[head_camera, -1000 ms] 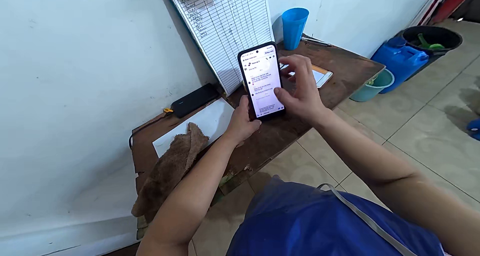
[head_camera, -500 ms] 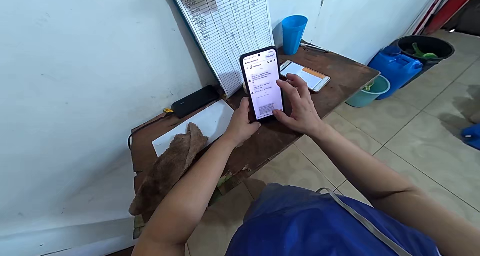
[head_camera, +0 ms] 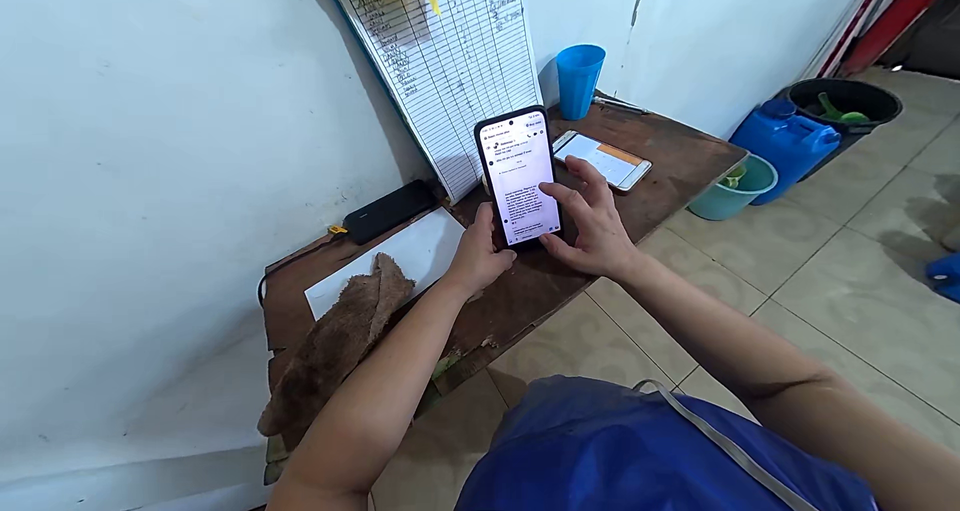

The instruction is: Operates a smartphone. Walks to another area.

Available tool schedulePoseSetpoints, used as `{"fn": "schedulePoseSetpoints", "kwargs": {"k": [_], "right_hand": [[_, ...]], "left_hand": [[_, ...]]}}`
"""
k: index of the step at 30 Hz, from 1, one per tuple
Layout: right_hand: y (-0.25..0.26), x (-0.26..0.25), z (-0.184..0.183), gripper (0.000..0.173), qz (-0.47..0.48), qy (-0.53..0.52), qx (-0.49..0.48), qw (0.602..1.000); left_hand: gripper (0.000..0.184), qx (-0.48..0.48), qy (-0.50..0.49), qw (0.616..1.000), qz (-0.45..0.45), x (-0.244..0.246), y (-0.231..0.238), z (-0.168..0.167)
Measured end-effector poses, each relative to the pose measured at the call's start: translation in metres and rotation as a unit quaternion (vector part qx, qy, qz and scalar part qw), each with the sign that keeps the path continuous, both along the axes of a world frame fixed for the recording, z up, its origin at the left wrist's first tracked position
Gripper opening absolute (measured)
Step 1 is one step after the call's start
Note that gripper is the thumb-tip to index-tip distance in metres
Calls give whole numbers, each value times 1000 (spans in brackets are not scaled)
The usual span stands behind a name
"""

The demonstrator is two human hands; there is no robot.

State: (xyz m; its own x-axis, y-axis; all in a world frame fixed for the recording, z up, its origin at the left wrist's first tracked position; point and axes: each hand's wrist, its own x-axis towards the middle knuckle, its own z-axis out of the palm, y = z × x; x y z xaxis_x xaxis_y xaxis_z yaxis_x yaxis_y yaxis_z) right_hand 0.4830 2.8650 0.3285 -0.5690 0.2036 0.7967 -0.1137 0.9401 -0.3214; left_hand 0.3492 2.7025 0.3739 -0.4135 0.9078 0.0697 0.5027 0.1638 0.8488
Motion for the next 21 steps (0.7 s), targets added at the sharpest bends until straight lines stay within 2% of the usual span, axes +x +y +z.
{"fn": "schedulePoseSetpoints", "kwargs": {"k": [8, 12, 21], "right_hand": [[-7, -16, 14, 52, -28, 13, 110, 993], [-12, -23, 17, 58, -35, -14, 116, 993], [-14, -24, 11, 58, -40, 12, 116, 992]], "left_hand": [[72, -33, 1, 999, 13, -2, 3, 2], [71, -28, -5, 1000, 12, -2, 3, 1], [71, -26, 2, 1000, 10, -2, 3, 1]]}}
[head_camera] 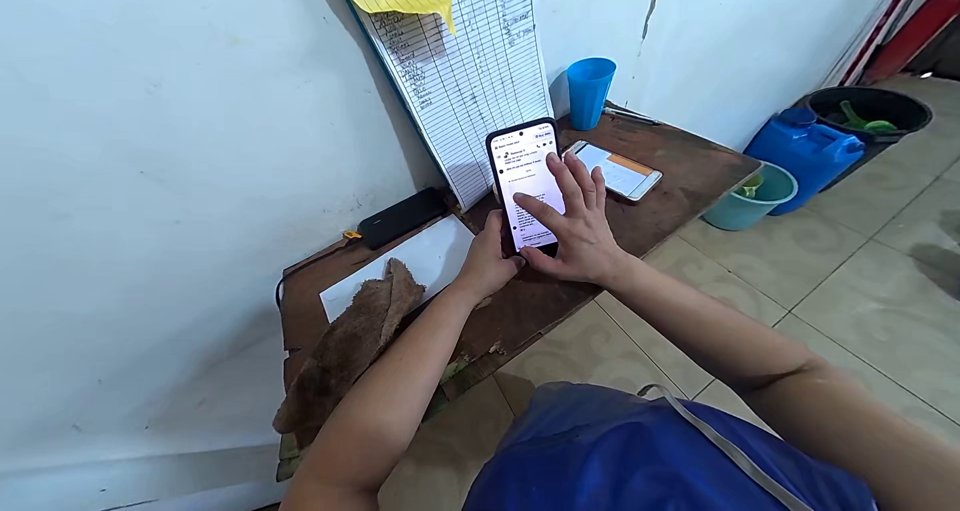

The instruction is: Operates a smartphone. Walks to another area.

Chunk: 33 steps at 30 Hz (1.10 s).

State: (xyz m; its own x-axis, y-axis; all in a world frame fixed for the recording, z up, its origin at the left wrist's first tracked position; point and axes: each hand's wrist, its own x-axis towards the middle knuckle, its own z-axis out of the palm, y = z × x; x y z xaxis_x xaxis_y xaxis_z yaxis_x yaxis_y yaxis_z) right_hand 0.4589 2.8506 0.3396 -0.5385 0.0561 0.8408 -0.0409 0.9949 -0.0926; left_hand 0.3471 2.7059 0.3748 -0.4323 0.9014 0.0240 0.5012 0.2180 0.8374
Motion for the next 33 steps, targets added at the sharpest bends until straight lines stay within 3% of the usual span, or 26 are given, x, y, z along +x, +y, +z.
{"fn": "schedulePoseSetpoints", "kwargs": {"k": [5, 14, 19, 25, 29, 33], "right_hand": [[0, 1, -2, 64, -16, -17, -8, 1000], [2, 6, -6, 60, 9, 7, -44, 999], [6, 7, -5, 72, 48, 24, -181, 982], [6, 6, -1, 88, 138, -18, -372, 918], [5, 7, 0, 83, 136, -17, -381, 914], [8, 7, -2, 80, 181, -13, -394, 901]], "left_hand": [[68, 15, -7, 1000, -7, -1, -1, -2], [69, -4, 4, 1000, 1, 2, -2, 1], [68, 2, 0, 1000, 1, 2, -2, 0], [66, 18, 39, 999, -10, 5, -4, 2], [61, 34, 106, 994, -22, 11, -6, 1], [60, 49, 102, 993, -25, 11, -6, -3]]}}
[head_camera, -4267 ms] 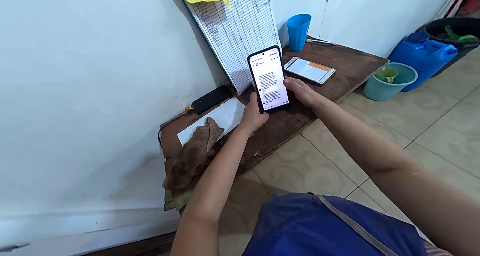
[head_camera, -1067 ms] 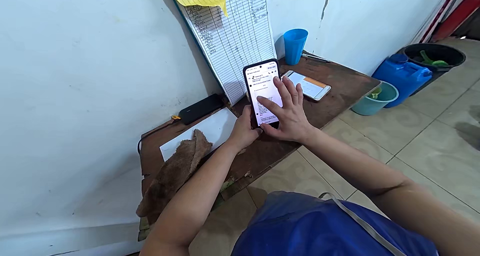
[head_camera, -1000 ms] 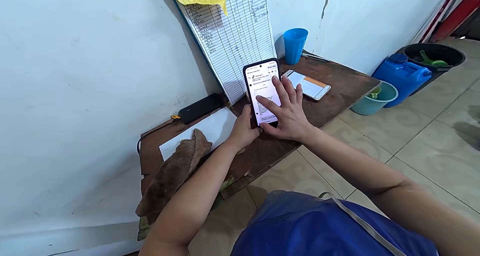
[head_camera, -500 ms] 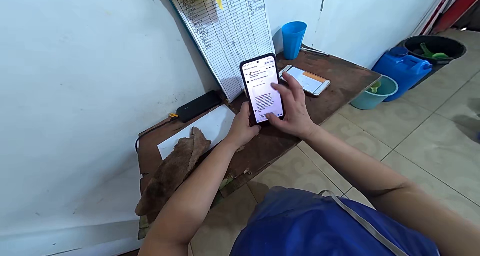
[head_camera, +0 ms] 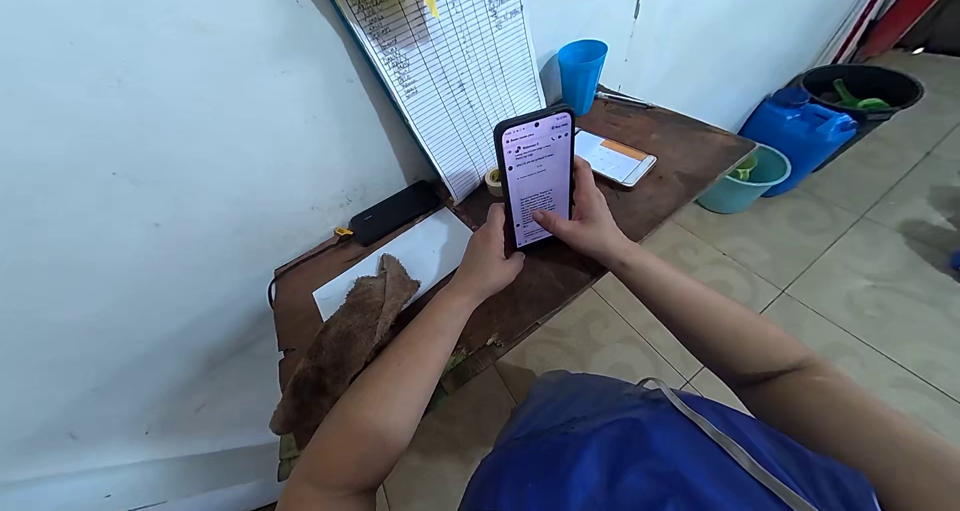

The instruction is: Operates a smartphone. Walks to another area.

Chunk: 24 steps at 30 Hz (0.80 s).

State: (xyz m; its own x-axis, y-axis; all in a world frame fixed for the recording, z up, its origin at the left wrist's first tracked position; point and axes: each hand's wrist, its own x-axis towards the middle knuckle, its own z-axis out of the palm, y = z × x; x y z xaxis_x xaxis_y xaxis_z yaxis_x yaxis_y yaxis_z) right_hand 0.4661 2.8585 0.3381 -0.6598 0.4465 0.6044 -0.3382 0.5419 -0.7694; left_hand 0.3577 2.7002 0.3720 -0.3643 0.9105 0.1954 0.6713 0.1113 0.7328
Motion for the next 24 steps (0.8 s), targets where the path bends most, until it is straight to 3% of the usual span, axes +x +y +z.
{"fn": "schedulePoseSetpoints", "kwargs": {"k": [7, 14, 17, 22, 24], "right_hand": [[-2, 0, 0, 82, -2, -14, 0, 1000], [-3, -2, -1, 98, -94, 60, 130, 985], [-5, 7, -1, 86, -120, 26, 213, 969], [-2, 21, -13, 41, -46, 6, 177, 983], [-1, 21, -11, 51, -39, 8, 164, 986]], "left_hand": [[62, -6, -25, 1000, 5, 0, 0, 0], [63, -10, -8, 1000, -7, -3, 0, 0], [61, -23, -20, 1000, 0, -2, 0, 3], [65, -25, -88, 996, 0, -5, 1, 3], [67, -21, -102, 995, 1, -6, 1, 2]]}}
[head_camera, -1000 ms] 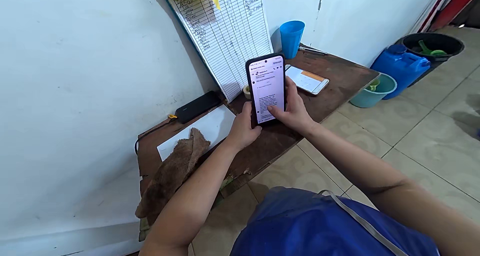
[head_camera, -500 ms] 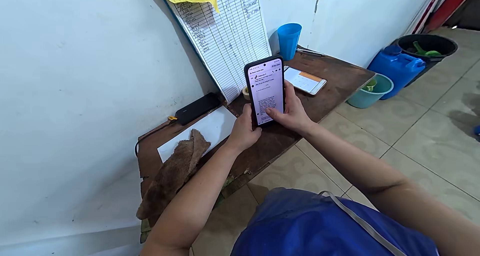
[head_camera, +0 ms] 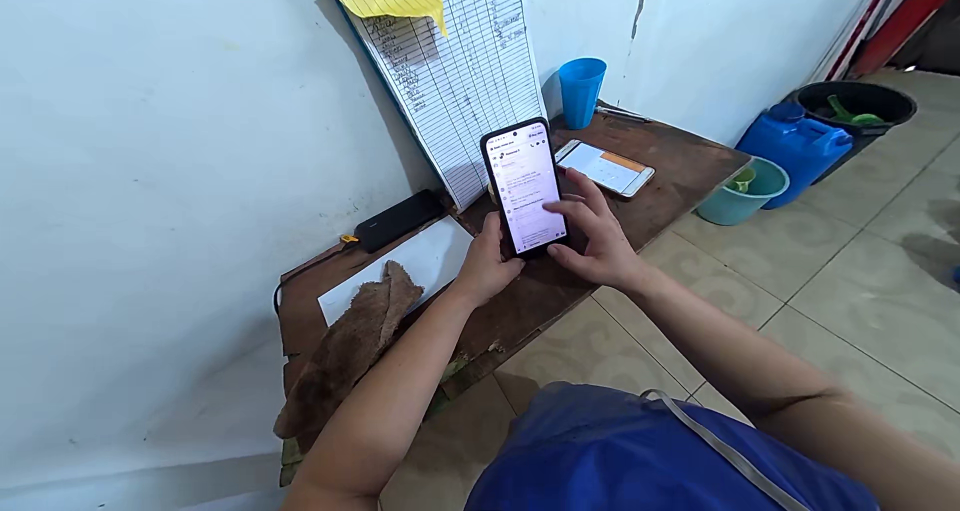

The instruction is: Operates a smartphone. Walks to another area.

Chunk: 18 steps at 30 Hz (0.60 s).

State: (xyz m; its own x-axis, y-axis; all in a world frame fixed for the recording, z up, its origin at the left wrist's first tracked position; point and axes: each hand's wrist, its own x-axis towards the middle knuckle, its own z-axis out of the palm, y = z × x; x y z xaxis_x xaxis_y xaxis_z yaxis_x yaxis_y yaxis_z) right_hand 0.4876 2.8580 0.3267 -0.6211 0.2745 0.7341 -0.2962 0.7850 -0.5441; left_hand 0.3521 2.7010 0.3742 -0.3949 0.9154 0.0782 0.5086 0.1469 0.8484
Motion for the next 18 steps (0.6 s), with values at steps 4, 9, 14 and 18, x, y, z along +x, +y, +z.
{"fn": "schedulePoseSetpoints", "kwargs": {"k": [4, 9, 14, 18], "right_hand": [[-4, -1, 7, 70, -20, -88, -35, 995], [-4, 2, 4, 40, -8, -96, -33, 995], [-1, 1, 6, 67, 7, -87, -45, 995], [-1, 2, 4, 50, 9, -79, -64, 995]], "left_hand": [[69, 3, -28, 1000, 1, -2, 1, -2], [69, -8, -46, 999, 12, -4, 3, -3], [69, -4, -31, 999, 10, -5, 3, -4], [70, -17, -25, 999, 16, -5, 4, -3]]}}
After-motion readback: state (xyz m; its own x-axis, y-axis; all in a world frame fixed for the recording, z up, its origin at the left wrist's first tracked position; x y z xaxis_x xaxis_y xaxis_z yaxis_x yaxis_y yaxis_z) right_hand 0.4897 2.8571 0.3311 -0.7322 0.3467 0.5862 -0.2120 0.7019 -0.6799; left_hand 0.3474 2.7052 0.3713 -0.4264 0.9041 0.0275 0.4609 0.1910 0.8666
